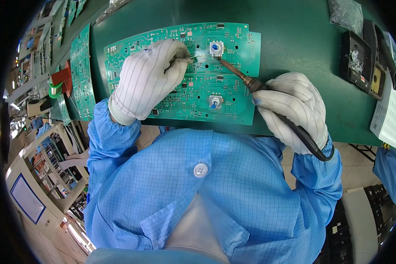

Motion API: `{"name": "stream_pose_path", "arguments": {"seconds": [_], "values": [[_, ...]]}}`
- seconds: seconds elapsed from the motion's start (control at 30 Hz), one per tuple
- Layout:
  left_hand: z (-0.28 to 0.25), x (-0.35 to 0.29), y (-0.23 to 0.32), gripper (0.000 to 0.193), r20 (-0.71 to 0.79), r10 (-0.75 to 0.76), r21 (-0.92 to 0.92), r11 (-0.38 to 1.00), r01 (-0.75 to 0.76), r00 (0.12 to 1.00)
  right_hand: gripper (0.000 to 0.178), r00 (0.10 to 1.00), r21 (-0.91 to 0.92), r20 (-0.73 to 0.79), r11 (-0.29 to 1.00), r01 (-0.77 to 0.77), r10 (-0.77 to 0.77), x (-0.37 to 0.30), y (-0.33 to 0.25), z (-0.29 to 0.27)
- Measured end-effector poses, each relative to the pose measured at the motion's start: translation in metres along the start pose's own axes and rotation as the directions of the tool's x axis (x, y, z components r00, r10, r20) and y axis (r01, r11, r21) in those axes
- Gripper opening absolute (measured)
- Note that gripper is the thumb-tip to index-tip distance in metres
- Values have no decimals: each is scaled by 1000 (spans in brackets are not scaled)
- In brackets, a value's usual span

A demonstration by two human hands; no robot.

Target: Soldering components onto printed circuit boards at an assembly station.

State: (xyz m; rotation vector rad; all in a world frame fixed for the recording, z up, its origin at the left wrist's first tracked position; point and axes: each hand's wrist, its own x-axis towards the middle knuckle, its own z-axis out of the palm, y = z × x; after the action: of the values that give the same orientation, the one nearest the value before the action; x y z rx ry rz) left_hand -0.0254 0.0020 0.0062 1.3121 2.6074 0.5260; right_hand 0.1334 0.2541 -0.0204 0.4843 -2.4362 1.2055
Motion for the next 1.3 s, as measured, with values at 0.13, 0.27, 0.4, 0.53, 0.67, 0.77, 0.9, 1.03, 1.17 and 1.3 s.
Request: {"name": "stream_pose_path", "arguments": {"seconds": [0.13, 0.27, 0.4, 0.53, 0.67, 0.77, 0.9, 1.03, 1.17, 1.3], "values": [[3, 1, -3, 13, -83, 92, 11, 996, -91, 992, 34, 999, -62, 40, 997, 37, -34, 0, -1, 1], [4, 1, -3, 12, -95, 80, 21, 997, -79, 992, 34, 999, -34, 17, 999, 29, -28, 1, -1, 2], [5, 2, -3, 12, -102, 86, -3, 996, -87, 991, 35, 999, -23, 0, 999, 39, -39, 1, -1, 2], [3, 1, -3, 13, -88, 77, 12, 997, -76, 993, 36, 999, -44, 15, 998, 46, -46, 1, -1, 2], [4, 1, -4, 13, -95, 85, -16, 996, -86, 992, 37, 998, -62, 41, 997, 49, -47, 0, 0, 2], [3, 1, -4, 13, -76, 97, 20, 995, -96, 992, 37, 998, -63, 34, 996, 60, -58, 0, 1, 4], [6, 2, -4, 12, -96, 103, 7, 995, -103, 990, 38, 999, -67, 20, 996, 52, -51, -1, -1, 3], [4, 3, -4, 12, -108, 128, 49, 991, -123, 986, 38, 998, -79, 37, 995, 57, -54, 0, -1, 4], [1, -1, 0, 13, 11, 20, 59, 998, -21, 1000, 38, 996, -107, 71, 992, 69, -62, 0, -1, 4], [2, -1, -2, 13, 15, 30, 51, 998, -31, 999, 38, 997, -97, 58, 993, 60, -55, 0, -1, 4]]}}
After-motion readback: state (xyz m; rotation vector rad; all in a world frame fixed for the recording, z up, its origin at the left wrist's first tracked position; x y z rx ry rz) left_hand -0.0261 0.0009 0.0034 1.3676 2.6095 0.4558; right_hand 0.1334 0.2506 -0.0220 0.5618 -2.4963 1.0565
